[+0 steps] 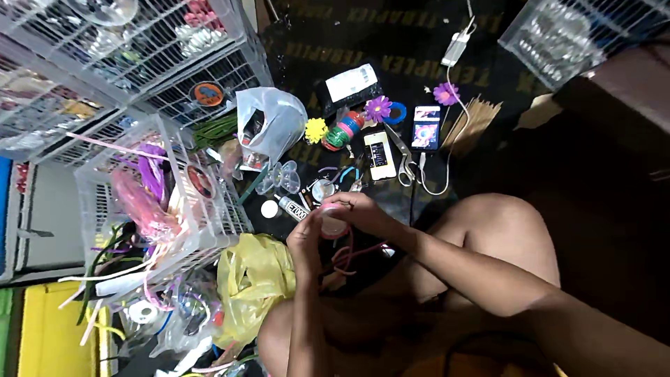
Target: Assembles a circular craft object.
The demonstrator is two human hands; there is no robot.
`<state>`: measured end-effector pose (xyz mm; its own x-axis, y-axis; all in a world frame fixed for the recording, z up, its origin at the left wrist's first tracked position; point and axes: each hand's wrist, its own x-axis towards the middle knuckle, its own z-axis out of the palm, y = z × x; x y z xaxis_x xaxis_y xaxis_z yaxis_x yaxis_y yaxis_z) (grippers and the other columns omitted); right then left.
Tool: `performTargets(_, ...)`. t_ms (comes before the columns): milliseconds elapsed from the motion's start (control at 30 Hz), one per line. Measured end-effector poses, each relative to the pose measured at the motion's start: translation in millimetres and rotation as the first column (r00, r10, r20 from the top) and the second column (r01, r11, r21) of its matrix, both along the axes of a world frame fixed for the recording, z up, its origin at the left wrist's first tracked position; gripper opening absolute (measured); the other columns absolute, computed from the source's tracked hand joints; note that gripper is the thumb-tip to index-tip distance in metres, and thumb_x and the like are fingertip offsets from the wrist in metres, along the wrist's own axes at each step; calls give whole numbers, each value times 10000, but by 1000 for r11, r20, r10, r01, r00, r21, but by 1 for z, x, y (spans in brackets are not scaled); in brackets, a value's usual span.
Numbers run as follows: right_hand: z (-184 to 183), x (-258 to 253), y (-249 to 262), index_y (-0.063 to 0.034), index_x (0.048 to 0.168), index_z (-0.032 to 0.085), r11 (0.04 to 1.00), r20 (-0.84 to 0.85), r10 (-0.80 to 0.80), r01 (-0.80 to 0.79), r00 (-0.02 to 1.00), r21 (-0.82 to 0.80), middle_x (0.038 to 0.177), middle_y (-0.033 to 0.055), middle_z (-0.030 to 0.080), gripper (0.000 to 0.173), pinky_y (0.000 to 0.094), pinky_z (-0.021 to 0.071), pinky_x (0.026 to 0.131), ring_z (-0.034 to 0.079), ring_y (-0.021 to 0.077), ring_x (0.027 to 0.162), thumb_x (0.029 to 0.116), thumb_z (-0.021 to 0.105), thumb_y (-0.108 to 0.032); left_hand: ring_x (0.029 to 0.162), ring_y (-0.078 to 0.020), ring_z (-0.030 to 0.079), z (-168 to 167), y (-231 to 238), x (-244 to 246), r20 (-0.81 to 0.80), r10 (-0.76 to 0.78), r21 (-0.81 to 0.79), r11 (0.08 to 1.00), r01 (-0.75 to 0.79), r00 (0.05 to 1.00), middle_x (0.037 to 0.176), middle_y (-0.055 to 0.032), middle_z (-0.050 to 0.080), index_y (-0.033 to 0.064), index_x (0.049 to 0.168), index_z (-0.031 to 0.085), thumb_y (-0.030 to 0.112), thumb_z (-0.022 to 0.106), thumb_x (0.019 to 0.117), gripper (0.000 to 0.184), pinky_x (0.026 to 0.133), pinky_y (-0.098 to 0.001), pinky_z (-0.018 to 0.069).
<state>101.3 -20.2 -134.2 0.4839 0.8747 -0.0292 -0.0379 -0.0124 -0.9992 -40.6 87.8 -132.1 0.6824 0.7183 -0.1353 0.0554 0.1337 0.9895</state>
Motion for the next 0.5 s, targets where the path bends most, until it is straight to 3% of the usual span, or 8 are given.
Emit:
performTargets(100,-3,0,3,-52,1204,713,999,95,1,3,995,-42,1046,87,730,237,385,571,844,683,148,901,1005,658,-168,842,-152,727,2,-2,2,-10,39,-223,974,-40,999,945,-92,749,-39,1139,690,88,424,1075,302,786,-327,616)
performTargets(167,-9,1,6,-52,1185,721,999,119,20,-17,993,-30,1041,91,731,226,399,577,846,691,159,902,1012,643,-175,760,-135,722,6,-1,3,-51,92,-353,930,-105,994,861,-78,741,-29,1050,679,86,434,1079,272,715,-284,614)
performTargets(200,-12,1,7,-42,1190,719,999,107,29,-27,994,-18,1067,103,731,231,408,573,878,695,170,939,1011,638,-164,762,-146,730,8,-1,2,-71,95,-392,913,-115,993,870,-91,743,-38,1066,671,75,434,1079,263,719,-287,622)
performTargets(300,-15,-1,7,-30,1201,713,999,50,25,-26,998,24,1122,119,723,234,406,562,909,690,184,993,1015,620,-137,776,-160,733,10,0,0,-81,86,-404,908,-112,993,889,-99,737,-43,1096,645,37,400,1071,259,743,-307,629)
performTargets(400,-10,-3,8,-25,1224,712,999,96,15,-18,995,29,1153,136,722,268,429,542,948,691,206,1037,1051,543,-139,774,-159,740,9,-1,-2,-57,71,-409,908,-88,996,884,-97,743,-38,1088,648,39,402,1069,258,754,-306,632)
performTargets(500,-13,-5,8,6,1221,697,994,94,24,-34,995,104,1140,143,719,279,372,542,947,688,174,1025,1072,494,-114,751,-143,739,9,-3,-4,-54,60,-410,909,-77,997,858,-86,746,-32,1051,653,32,392,1063,268,736,-284,631)
